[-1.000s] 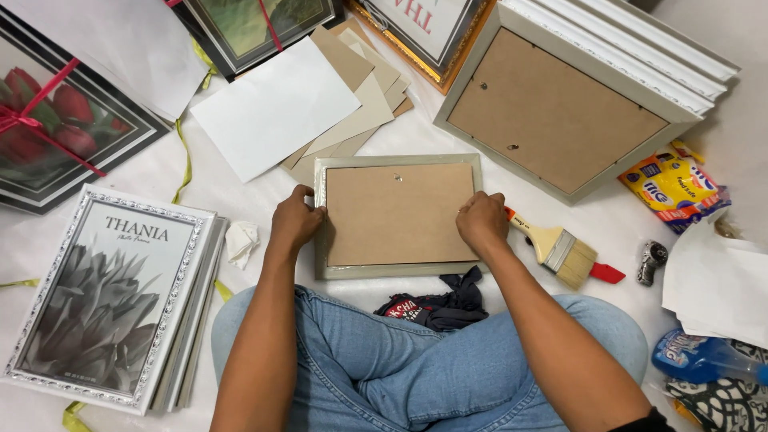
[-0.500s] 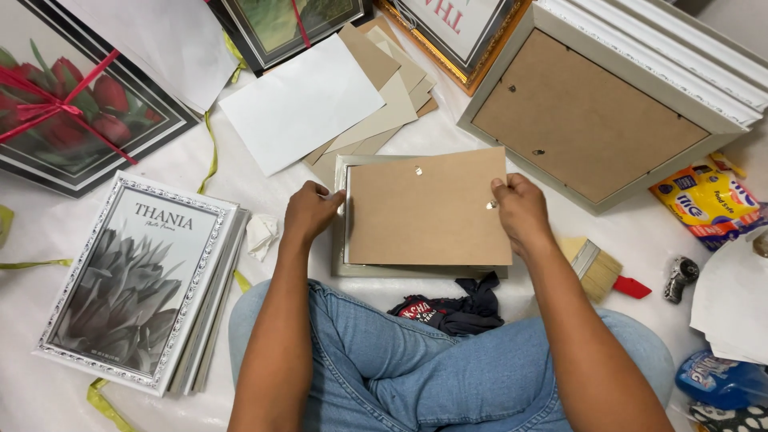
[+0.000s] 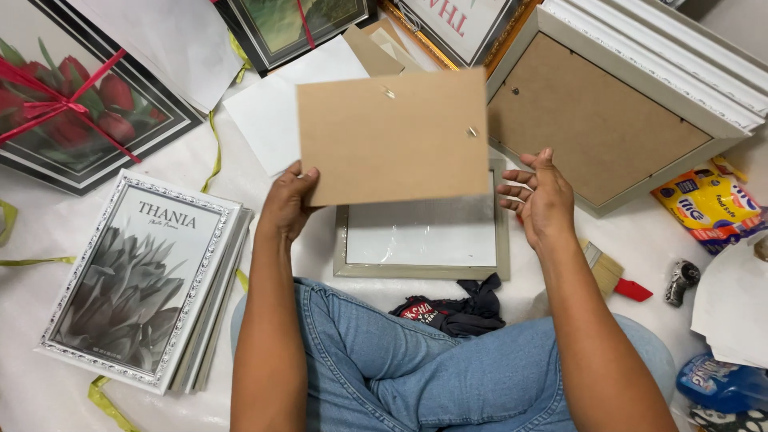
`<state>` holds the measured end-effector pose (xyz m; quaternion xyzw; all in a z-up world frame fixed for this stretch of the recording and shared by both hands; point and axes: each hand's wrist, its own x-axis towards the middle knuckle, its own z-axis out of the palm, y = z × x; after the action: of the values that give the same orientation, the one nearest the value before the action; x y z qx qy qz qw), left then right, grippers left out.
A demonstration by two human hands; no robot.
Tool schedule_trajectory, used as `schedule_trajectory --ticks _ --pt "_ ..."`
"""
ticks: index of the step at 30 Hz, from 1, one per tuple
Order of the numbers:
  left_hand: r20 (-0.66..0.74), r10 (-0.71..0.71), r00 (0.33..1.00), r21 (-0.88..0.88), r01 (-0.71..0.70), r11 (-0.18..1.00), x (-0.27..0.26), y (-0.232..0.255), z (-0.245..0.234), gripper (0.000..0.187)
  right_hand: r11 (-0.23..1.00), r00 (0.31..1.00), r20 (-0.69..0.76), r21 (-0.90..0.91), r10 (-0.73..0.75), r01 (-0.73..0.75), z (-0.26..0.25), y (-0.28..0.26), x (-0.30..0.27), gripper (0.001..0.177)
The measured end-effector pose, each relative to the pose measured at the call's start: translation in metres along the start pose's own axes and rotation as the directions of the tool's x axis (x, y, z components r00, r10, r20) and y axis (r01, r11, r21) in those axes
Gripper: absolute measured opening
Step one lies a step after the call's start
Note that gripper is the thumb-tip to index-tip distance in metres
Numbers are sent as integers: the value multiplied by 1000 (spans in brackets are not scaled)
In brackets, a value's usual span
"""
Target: Assembling and cleaning picture frames for artwork
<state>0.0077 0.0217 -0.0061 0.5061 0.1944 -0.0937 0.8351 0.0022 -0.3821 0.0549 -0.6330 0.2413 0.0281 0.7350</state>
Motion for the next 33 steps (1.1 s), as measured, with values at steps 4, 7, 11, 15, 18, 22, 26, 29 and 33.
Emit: schedule_trajectory --ticks 4,7,11,15,18,22,26,29,33 --pt "-155 98 983 10 -97 995 4 8 -15 36 996 999 -37 -84 17 -20 4 5 0 60" --pt "-377 165 911 30 -166 986 12 4 -31 33 991 998 -60 -137 -14 6 10 6 -5 58" --pt "-529 170 831 58 -165 985 19 1 -39 32 915 988 -107 -399 -110 59 -10 38 18 38" --pt "-608 142 781 69 -127 990 30 -9 -48 32 497 996 -5 -866 -93 42 -33 87 51 36" --pt "-633 179 754 107 -143 984 32 -16 -50 33 382 994 100 -917 -48 111 -9 62 20 46" --pt "-663 262 701 219 -153 964 42 -27 -58 51 288 997 72 -955 19 63 13 42 -4 60" --pt "-639 420 645 665 189 722 38 -29 -38 100 205 993 92 -976 74 75 25 37 -18 75" --pt "-473 556 684 862 228 453 29 -30 -11 100 191 989 136 -974 65 122 27 33 -24 71" --pt "-10 539 842 976 -108 187 -3 -26 25 77 208 974 225 -954 15 217 10 67 2 44"
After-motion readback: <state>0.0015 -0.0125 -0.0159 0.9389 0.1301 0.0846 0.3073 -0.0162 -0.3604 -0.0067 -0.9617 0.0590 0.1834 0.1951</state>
